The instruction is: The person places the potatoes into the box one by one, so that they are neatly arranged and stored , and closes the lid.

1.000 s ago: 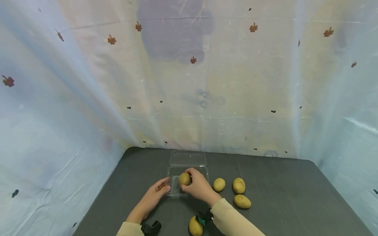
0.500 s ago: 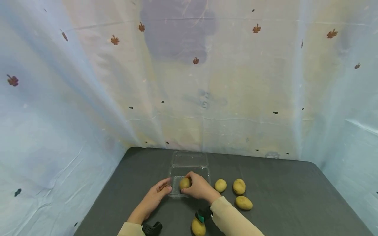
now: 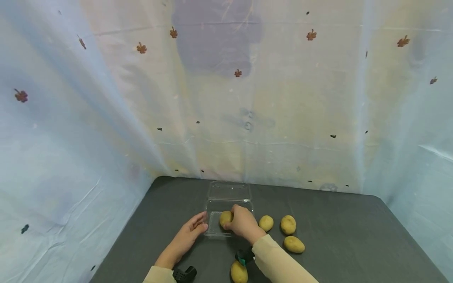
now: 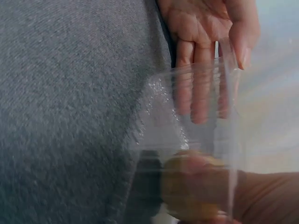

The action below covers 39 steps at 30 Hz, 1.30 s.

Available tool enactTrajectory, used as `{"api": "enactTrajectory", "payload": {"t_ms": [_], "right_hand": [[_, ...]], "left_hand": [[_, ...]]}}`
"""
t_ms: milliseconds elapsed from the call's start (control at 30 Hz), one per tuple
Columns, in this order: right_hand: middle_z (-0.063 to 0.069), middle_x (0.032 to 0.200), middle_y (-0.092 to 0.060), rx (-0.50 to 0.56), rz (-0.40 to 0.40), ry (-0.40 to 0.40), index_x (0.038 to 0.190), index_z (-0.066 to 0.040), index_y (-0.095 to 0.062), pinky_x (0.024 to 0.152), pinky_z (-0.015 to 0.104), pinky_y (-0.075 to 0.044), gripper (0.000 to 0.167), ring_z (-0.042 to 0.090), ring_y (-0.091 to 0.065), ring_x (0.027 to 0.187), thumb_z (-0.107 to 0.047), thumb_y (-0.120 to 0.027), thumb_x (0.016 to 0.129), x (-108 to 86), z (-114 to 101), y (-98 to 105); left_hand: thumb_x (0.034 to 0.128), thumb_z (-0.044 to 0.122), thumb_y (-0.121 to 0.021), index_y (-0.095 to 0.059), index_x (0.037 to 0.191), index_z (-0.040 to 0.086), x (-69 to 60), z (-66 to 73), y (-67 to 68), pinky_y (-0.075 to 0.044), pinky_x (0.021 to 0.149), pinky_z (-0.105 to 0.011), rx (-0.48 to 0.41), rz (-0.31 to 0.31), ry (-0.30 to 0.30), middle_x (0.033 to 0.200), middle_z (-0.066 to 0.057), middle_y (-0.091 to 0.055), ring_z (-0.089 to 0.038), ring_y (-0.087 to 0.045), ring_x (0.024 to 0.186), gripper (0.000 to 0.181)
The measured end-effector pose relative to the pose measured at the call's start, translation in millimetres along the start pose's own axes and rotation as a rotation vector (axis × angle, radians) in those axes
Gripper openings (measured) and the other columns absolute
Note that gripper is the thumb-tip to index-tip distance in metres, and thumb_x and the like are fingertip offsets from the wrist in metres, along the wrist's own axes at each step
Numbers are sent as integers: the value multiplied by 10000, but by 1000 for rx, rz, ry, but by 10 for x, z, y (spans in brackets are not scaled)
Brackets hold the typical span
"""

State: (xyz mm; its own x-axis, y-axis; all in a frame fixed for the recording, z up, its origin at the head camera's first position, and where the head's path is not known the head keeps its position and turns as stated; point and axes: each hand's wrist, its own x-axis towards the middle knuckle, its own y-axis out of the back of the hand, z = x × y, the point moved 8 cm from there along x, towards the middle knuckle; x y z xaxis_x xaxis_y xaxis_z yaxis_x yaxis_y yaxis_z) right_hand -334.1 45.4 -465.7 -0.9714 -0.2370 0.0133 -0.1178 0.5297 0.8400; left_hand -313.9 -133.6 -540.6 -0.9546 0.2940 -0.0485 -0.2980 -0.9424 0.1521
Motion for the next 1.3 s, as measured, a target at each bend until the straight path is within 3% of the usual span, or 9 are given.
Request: {"api": "enactTrajectory", "payload": {"t_ms": [600, 867, 1067, 1300], "right_hand": [[20, 882, -629, 99, 19, 6, 1084, -78, -626, 649, 389, -498, 430, 171, -583, 746, -319, -822, 787, 171, -77, -213], [80, 991, -653, 114, 14, 38, 1172, -35, -609, 690, 417, -521, 504, 232, -621, 843, -332, -799, 812, 147, -91, -228], [122, 1197, -623, 167, 28, 72, 1300, -61, -557, 782, 443, -536, 590, 279, -618, 1018, -392, -750, 850, 78, -62, -98], [95, 1259, -583, 282, 41, 161, 1365, -112, -518, 809, 422, -529, 619, 283, -585, 1071, -439, -707, 875, -105, 71, 202]], "left_hand": [[1011, 341, -525, -328, 1514, 117, 8, 32, -50, -360, 1081, -475, -14, -10, -7, 1530, -135, -333, -324, -319, 1390, 584], [1014, 350, -517, -323, 1515, 107, 0, 30, -52, -344, 1090, -482, -31, -21, -19, 1535, -131, -325, -324, -307, 1396, 589], [1006, 362, -529, -339, 1505, 86, -2, 25, -13, -344, 1084, -504, -7, 3, -19, 1519, -146, -349, -332, -337, 1379, 600], [995, 367, -548, -373, 1490, 108, 19, -7, -8, -334, 1089, -513, 12, 24, -9, 1504, -127, -378, -316, -356, 1372, 586]]}}
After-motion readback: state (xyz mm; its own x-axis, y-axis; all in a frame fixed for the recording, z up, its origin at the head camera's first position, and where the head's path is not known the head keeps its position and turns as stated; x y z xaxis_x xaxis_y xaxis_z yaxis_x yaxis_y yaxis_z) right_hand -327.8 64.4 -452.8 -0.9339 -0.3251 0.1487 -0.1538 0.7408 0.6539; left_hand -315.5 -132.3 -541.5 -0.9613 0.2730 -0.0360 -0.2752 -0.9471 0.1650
